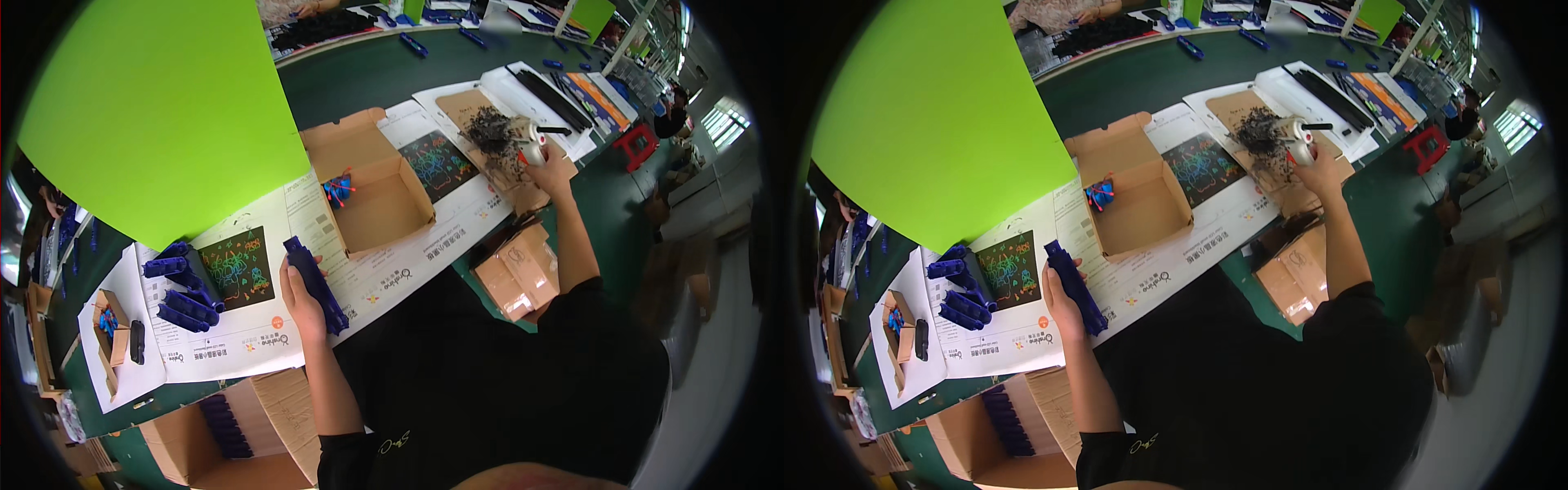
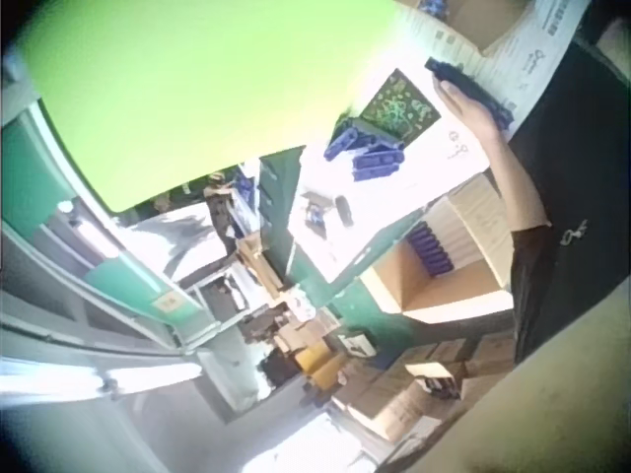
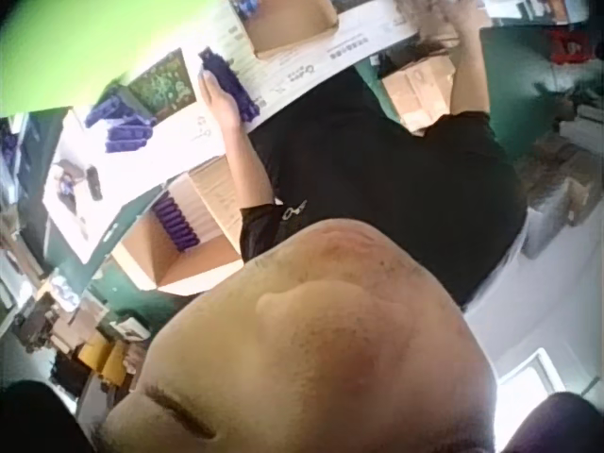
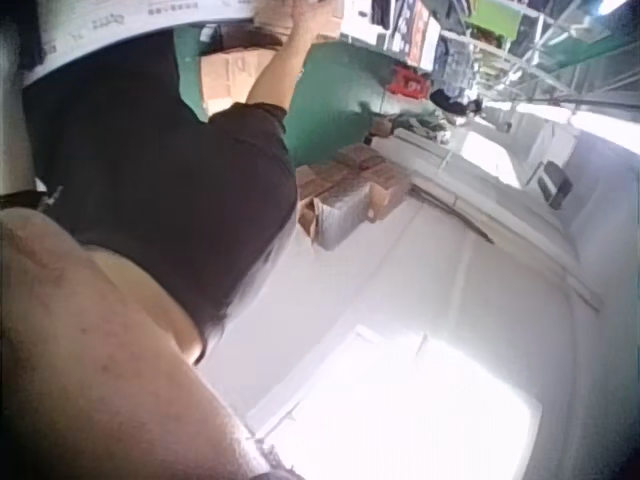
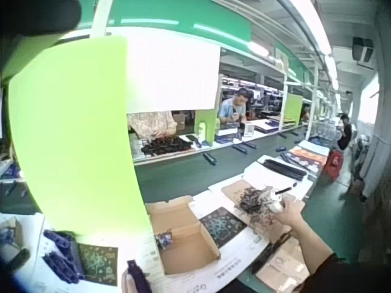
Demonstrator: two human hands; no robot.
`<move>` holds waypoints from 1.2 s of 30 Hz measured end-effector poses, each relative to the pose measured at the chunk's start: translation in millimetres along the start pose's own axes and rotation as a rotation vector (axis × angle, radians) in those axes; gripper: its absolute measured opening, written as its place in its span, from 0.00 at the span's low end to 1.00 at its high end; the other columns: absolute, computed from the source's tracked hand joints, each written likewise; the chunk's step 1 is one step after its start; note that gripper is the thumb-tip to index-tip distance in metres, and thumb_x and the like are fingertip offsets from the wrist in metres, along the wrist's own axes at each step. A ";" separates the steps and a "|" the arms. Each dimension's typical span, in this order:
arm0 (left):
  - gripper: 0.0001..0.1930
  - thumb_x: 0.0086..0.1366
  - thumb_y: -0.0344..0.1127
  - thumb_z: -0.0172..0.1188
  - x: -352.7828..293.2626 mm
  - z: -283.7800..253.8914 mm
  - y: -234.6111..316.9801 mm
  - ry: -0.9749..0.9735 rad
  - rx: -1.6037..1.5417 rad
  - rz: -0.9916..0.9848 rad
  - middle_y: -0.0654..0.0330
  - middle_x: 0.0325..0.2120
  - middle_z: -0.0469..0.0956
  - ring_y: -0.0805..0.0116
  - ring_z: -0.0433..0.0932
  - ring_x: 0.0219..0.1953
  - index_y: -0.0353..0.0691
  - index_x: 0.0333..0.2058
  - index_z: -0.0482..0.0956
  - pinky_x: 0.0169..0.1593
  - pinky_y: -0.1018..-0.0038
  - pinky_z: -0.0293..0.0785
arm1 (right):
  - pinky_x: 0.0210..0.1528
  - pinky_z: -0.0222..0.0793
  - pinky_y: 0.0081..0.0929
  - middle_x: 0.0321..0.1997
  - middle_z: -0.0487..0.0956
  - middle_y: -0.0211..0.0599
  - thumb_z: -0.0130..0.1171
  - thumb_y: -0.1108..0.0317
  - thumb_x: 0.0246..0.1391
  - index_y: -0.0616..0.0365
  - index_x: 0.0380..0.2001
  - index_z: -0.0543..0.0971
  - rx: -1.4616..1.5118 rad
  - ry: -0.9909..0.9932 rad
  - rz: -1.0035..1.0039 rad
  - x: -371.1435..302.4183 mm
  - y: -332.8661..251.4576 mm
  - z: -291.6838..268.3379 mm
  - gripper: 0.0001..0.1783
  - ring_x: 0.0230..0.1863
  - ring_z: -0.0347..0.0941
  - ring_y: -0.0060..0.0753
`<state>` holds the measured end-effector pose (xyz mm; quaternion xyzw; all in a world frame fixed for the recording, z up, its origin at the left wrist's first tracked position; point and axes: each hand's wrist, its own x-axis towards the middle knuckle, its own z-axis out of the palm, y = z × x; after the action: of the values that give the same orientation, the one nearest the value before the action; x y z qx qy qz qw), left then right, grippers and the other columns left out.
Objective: Assembling blue plastic housing components by applying hot glue and inserting small parts.
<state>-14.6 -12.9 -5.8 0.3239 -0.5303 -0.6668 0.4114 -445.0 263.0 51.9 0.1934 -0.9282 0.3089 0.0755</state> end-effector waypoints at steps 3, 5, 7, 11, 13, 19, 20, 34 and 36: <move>0.21 0.72 0.43 0.37 -0.8 2.2 -0.7 0.047 -0.032 -0.009 0.54 0.35 0.78 0.73 0.73 0.30 0.33 0.55 0.64 0.36 0.78 0.69 | 0.26 0.71 0.27 0.31 0.77 0.38 0.65 0.68 0.38 0.65 0.44 0.71 0.023 -0.186 -0.093 15.1 14.4 9.6 0.27 0.27 0.75 0.31; 0.21 0.72 0.43 0.37 0.0 2.8 2.9 0.056 -0.016 -0.015 0.54 0.35 0.78 0.73 0.73 0.30 0.33 0.54 0.65 0.36 0.78 0.69 | 0.23 0.70 0.26 0.29 0.76 0.37 0.64 0.69 0.39 0.64 0.44 0.71 0.116 -0.306 -0.128 7.4 6.2 11.4 0.25 0.24 0.74 0.30; 0.22 0.72 0.43 0.37 0.2 2.4 4.2 0.039 -0.012 -0.012 0.54 0.35 0.78 0.73 0.73 0.30 0.32 0.54 0.66 0.36 0.79 0.69 | 0.21 0.70 0.25 0.26 0.75 0.36 0.60 0.71 0.41 0.63 0.43 0.71 0.543 -0.396 0.216 -8.0 -21.9 -6.0 0.22 0.19 0.73 0.29; 0.22 0.72 0.46 0.36 -0.4 -4.4 3.5 0.082 -0.205 -0.120 0.55 0.36 0.78 0.73 0.72 0.30 0.34 0.51 0.68 0.36 0.77 0.69 | 0.21 0.70 0.26 0.24 0.74 0.36 0.60 0.71 0.43 0.63 0.39 0.71 0.618 -0.221 0.205 -5.5 -13.9 -21.7 0.17 0.19 0.72 0.29; 0.21 0.71 0.48 0.39 -0.1 -14.1 4.9 0.123 -0.476 -0.207 0.55 0.38 0.75 0.70 0.71 0.31 0.36 0.50 0.68 0.37 0.76 0.69 | 0.23 0.69 0.26 0.24 0.74 0.35 0.60 0.68 0.45 0.61 0.37 0.71 0.590 -0.202 0.216 -3.1 -16.2 -26.0 0.15 0.20 0.73 0.28; 0.22 0.69 0.43 0.40 7.0 -2.6 8.8 -0.018 -0.982 -0.298 0.59 0.37 0.71 0.69 0.67 0.33 0.34 0.54 0.65 0.38 0.74 0.63 | 0.36 0.66 0.21 0.34 0.77 0.33 0.59 0.68 0.48 0.63 0.41 0.76 0.637 -0.133 0.076 -18.3 -24.1 -42.3 0.15 0.34 0.72 0.24; 0.22 0.69 0.43 0.40 5.9 2.5 6.1 -0.031 -1.023 -0.288 0.58 0.37 0.71 0.69 0.67 0.33 0.34 0.55 0.64 0.39 0.74 0.63 | 0.40 0.65 0.21 0.39 0.77 0.33 0.59 0.70 0.48 0.64 0.44 0.75 0.709 -0.143 0.012 -26.5 -41.7 -43.8 0.19 0.38 0.72 0.25; 0.24 0.70 0.41 0.37 -5.3 -3.0 -10.4 -0.101 -0.859 -0.240 0.56 0.40 0.70 0.67 0.68 0.35 0.35 0.61 0.57 0.39 0.73 0.67 | 0.41 0.75 0.34 0.45 0.74 0.49 0.57 0.77 0.43 0.69 0.48 0.68 0.652 -0.307 0.277 -32.3 -62.2 -31.9 0.25 0.39 0.76 0.41; 0.24 0.70 0.42 0.37 -3.3 1.2 -9.8 -0.132 -0.841 -0.211 0.57 0.42 0.70 0.68 0.68 0.36 0.36 0.60 0.58 0.39 0.74 0.66 | 0.42 0.75 0.34 0.44 0.75 0.47 0.55 0.77 0.44 0.70 0.50 0.68 0.647 -0.311 0.330 -41.3 -65.3 -40.8 0.25 0.42 0.76 0.41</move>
<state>-16.2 -8.5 -15.1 0.1370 -0.2018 -0.8824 0.4024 -379.9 252.5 109.3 0.1000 -0.8019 0.5604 -0.1816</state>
